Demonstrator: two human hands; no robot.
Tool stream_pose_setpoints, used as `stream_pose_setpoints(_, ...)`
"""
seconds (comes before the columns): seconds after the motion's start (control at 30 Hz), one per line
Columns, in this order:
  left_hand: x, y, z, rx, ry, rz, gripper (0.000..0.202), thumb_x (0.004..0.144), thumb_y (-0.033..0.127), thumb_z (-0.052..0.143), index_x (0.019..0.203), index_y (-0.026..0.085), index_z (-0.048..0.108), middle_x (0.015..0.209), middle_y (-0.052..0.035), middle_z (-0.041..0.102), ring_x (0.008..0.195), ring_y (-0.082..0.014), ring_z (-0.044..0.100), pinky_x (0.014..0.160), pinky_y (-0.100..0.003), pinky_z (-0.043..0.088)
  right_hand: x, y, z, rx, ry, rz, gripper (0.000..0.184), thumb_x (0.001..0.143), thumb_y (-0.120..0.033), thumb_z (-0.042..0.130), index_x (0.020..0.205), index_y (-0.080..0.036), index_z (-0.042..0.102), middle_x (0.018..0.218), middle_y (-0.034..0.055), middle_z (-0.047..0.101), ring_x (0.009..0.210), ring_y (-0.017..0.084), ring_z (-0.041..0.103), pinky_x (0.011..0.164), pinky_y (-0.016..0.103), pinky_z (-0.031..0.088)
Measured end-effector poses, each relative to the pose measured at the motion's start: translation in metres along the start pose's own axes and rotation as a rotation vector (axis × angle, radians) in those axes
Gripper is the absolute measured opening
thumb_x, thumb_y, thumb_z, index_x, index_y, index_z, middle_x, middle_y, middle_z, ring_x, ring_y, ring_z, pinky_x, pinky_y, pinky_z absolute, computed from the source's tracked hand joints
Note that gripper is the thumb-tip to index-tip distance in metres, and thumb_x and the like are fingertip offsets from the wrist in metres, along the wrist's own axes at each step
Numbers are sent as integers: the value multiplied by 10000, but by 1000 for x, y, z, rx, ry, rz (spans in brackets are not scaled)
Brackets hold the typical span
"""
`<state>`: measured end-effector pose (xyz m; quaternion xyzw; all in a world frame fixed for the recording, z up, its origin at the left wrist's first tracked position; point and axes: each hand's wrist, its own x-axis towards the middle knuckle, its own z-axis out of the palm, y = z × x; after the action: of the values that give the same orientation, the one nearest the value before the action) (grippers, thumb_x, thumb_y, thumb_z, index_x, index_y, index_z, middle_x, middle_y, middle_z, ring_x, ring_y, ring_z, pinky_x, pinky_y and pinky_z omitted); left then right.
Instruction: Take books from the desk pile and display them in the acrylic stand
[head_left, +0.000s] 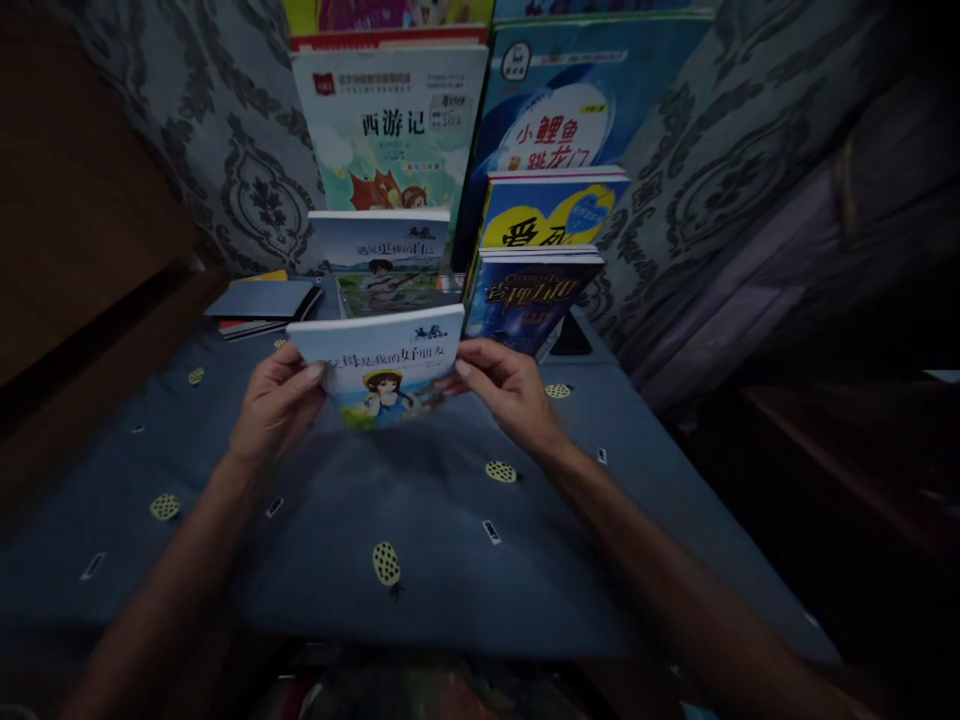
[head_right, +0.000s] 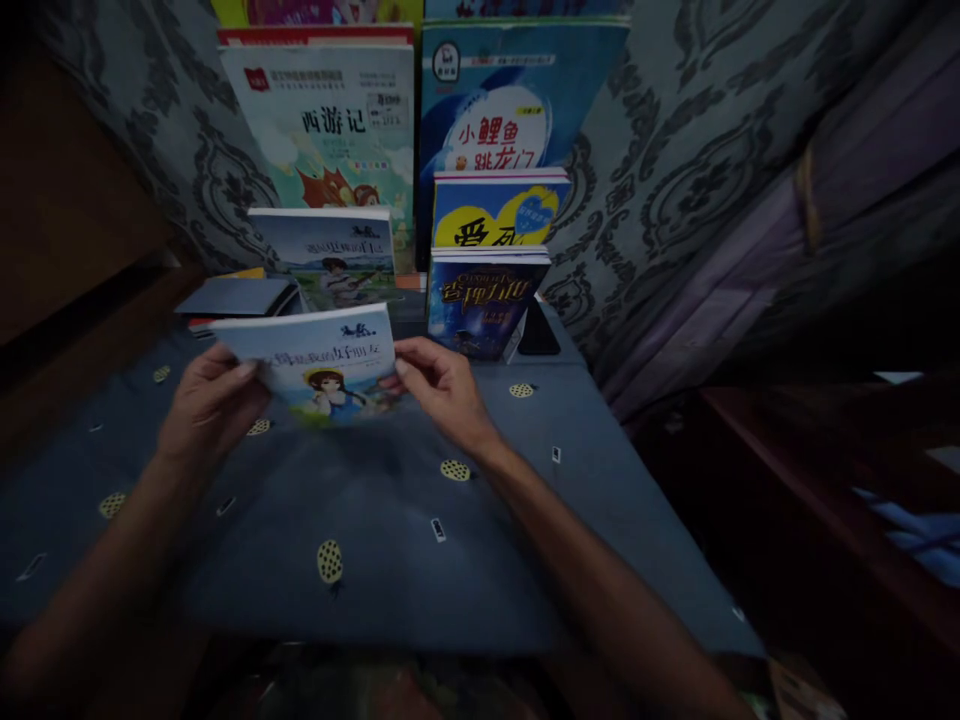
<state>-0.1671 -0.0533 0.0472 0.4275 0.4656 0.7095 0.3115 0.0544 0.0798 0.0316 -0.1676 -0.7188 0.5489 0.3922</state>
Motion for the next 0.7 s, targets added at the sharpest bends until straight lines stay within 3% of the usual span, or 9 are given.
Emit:
stream_pose_setpoints(0.07,-4,8,-6,194,-170,79,267,793,361,774,1011,206,768,1049,-83,771,1113,-304,691,1011,-431,539,-5,0,2,-147,23,-135,214,974,-309,544,1084,-213,701,1040,56,751,961,202,729,893,384,596)
stream_pose_setpoints(0.13,-10,9,-14,423,-420,112,285,860,403,705,1062,213,771,1148,-100,757,1167,-327,670,1112,-491,449,-15,14,4,-294,24,-218,233,972,-219,500,1073,-214,710,1132,77,747,1083,230,706,964,420,563)
stream_pose_setpoints(0.2,-19,1,-21,616,-630,117,344,925,439,617,1165,225,739,1274,-107,714,1253,-337,624,1197,-542,324,-29,36,5,-402,-16,-235,283,947,-143,466,1047,-213,722,1162,96,749,1108,236,705,975,435,557)
stream_pose_setpoints(0.3,-35,-21,-31,813,-801,94,362,969,357,527,1286,247,664,1401,-91,639,1377,-305,526,1241,-581,201,-49,61,2,-499,-171,-206,359,896,-68,449,1069,-212,729,1210,104,739,1116,234,710,966,438,569)
stream_pose_setpoints(0.4,-48,-39,-38,900,-869,107,438,920,184,505,1337,258,619,1451,-72,600,1432,-258,464,1245,-603,169,-57,64,0,-631,-275,-164,384,859,-31,472,1057,-219,743,1185,87,749,1080,234,721,949,418,579)
stream_pose_setpoints(0.53,-55,-49,-40,922,-871,171,531,865,90,477,1359,250,590,1480,-64,572,1448,-233,443,1243,-601,185,-45,52,15,-836,-267,-102,349,848,-24,498,1016,-189,755,1033,111,770,974,263,731,867,415,594)
stream_pose_setpoints(0.63,-57,-52,-39,951,-852,228,584,820,57,471,1361,245,587,1459,-68,592,1412,-236,491,1239,-607,196,-28,51,42,-761,-388,-162,410,893,-50,473,1204,-184,705,1201,119,736,1159,264,675,985,437,559)
stream_pose_setpoints(0.7,-58,-55,-39,977,-837,249,606,789,47,480,1353,236,599,1431,-78,615,1359,-241,547,1240,-601,201,-15,57,63,-637,-494,-190,443,964,-112,428,1344,-229,624,1374,76,662,1317,223,586,1096,428,496)
